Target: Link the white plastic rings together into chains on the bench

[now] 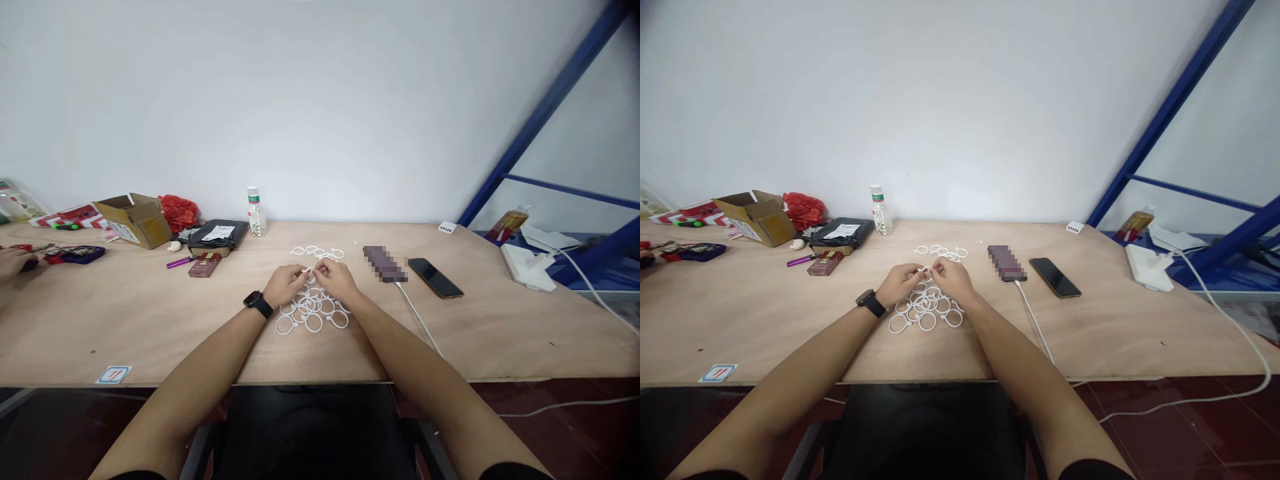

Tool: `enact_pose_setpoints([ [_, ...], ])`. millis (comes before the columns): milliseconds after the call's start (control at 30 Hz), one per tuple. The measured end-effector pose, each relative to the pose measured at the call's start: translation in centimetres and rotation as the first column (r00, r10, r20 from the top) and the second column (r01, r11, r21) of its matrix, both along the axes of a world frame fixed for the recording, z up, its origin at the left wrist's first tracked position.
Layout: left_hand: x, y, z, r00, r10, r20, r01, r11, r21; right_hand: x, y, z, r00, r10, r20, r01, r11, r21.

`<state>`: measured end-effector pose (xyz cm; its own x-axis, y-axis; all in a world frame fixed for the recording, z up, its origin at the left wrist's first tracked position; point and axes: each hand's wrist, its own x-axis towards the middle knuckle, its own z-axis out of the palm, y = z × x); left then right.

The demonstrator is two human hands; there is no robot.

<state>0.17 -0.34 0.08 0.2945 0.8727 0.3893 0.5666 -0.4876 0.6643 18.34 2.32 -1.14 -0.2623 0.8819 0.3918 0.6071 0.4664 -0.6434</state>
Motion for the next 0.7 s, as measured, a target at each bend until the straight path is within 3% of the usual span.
enact_pose_setpoints([
  [333,-0.32,0.5,-0.5,0.999,-0.024,0.039,0.024,1.0,-0.02,0.19,0.03,0.02,0.988,0.152,0.008,-0.152,0.988,-0.016],
  [700,-0.5,0.83,-0.68,1.0,0.002,0.002,-0.002,1.0,-0.031,0.13,-0.16,0.01,0.981,0.195,0.006,-0.195,0.981,-0.006],
])
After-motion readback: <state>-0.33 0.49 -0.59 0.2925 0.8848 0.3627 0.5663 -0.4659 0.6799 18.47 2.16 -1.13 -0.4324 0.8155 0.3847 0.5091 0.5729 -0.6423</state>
